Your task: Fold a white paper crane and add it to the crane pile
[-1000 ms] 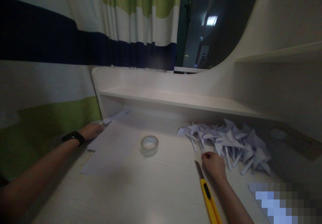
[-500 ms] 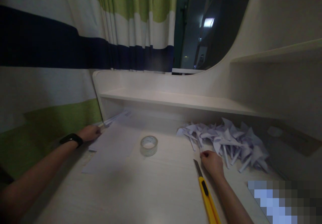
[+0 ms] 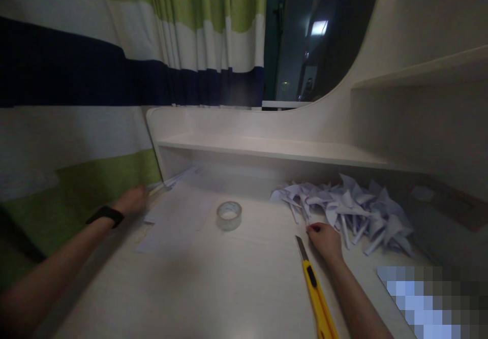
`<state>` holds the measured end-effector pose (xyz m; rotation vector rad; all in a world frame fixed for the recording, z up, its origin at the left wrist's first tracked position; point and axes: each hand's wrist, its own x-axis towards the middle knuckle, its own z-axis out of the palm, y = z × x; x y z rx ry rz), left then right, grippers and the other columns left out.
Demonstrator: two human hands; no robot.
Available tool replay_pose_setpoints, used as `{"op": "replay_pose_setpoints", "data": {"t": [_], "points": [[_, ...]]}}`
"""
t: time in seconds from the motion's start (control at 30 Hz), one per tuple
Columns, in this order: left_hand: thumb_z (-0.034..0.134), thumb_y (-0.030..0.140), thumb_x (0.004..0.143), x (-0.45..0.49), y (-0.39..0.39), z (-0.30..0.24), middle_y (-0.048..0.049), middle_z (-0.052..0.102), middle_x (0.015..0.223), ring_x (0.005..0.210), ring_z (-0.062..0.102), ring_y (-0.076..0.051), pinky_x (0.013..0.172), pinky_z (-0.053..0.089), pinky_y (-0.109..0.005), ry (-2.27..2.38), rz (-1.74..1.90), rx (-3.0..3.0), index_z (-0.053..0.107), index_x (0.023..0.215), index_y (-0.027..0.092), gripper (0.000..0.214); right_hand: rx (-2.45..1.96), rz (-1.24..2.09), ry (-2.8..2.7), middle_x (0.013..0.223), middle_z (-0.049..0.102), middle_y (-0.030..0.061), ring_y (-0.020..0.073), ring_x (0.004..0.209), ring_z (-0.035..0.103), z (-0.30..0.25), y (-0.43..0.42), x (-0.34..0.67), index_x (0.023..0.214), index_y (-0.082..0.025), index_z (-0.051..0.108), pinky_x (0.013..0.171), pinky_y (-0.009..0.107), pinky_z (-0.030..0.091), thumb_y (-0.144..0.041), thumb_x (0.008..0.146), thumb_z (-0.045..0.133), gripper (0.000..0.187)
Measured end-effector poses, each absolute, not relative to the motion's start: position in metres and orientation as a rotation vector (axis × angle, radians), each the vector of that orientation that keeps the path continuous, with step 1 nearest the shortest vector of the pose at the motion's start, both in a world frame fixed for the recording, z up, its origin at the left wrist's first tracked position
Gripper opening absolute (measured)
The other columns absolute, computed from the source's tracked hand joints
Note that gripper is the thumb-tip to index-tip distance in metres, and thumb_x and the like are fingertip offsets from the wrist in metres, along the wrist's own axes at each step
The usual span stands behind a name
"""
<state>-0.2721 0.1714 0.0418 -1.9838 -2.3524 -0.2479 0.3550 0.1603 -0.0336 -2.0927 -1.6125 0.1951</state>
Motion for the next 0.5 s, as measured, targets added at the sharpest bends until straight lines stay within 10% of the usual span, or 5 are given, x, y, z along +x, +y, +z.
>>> {"op": "replay_pose_setpoints", "data": {"t": [0.13, 0.5], "points": [[0.036, 0.053, 0.091, -0.249, 0.144, 0.041, -0.0174, 0.069, 0.079, 0.077, 0.065, -0.029, 0.068, 0.044, -0.034, -2.357, -0.25, -1.929, 0.068, 0.078, 0.01, 0.055, -2.05, 0.279, -1.527, 0.076, 0.074, 0.0083, 0.0259, 0.077, 0.068, -0.035, 0.161, 0.357, 0.085, -0.016, 0.076, 0.063, 0.03, 0.042, -0.038, 0.077, 0.053, 0.033], [0.066, 0.042, 0.067, -0.202, 0.109, 0.031, -0.0102, 0.068, 0.078, 0.078, 0.062, -0.025, 0.067, 0.039, -0.029, -2.444, -0.372, -2.095, 0.062, 0.065, 0.016, 0.026, -1.993, 0.1, -1.377, 0.084, 0.073, 0.0151, 0.0306, 0.084, 0.064, -0.018, 0.142, 0.341, 0.087, -0.012, 0.075, 0.069, 0.035, 0.04, -0.04, 0.082, 0.049, 0.038]]}}
